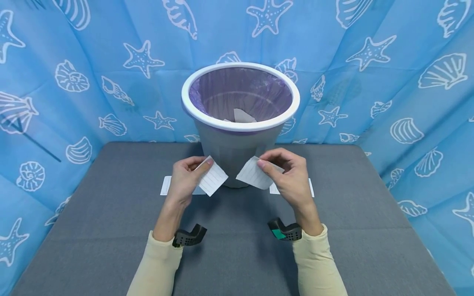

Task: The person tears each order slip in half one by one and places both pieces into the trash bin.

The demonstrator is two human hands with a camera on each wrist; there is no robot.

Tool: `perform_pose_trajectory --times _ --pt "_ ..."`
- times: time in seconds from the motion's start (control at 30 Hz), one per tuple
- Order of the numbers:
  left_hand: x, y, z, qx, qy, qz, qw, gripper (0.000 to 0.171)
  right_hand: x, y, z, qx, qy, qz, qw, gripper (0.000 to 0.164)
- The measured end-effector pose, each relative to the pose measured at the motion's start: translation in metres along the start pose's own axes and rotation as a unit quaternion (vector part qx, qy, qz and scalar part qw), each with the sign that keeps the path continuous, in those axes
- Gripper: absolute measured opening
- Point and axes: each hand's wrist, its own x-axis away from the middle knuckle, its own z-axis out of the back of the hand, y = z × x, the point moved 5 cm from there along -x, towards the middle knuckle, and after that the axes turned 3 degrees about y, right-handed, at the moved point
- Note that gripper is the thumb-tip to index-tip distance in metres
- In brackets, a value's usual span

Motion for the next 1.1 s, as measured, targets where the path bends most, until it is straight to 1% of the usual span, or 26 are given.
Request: perform_pose_trajectory --times 0.13,0.4,0.57,0.7,0.77,0.83,0.9,1.0,1.03,1.1 --pt "0.001 0.001 0.003 0.004 0.009 0.003 1.0 0.025 0.001 -0.002 0.002 0.003 -0.007 -0.003 1.0 0.011" --pt "0.002 0.005 0.006 0.015 0.021 -0.002 0.9997 0.025 -0.002 -0.006 0.017 0.002 0.009 0.005 1.0 0.011" --pt "0.004 0.015 0.013 0.013 0.044 -0.021 0.9987 0.024 -0.008 -0.01 0.026 0.012 0.008 0.003 1.0 0.01" --pt "0.003 0.024 0.021 0.012 0.062 -0.034 0.9974 0.025 -0.017 -0.017 0.038 0.02 0.014 0.0 1.0 0.011" --pt "0.001 0.028 0.027 0.013 0.068 -0.039 0.9968 0.026 -0.022 -0.023 0.046 0.011 0.018 0.004 1.0 0.011" --pt "-0.002 0.034 0.033 0.013 0.075 -0.05 0.9958 0.029 -0.028 -0.03 0.054 0.0 0.022 0.011 1.0 0.011" --pt "-0.005 0.044 0.041 0.011 0.08 -0.067 0.9945 0.03 -0.035 -0.038 0.064 -0.007 0.028 0.015 0.999 0.011" --pt "-0.011 0.064 0.052 0.017 0.087 -0.094 0.9916 0.028 -0.048 -0.052 0.081 -0.022 0.031 0.027 0.999 0.01" --pt "-0.013 0.071 0.056 0.022 0.09 -0.102 0.9905 0.025 -0.053 -0.056 0.087 -0.025 0.03 0.032 0.999 0.011" --pt "-0.018 0.087 0.063 0.038 0.093 -0.115 0.9882 0.019 -0.065 -0.064 0.097 -0.051 0.024 0.043 0.997 0.012"
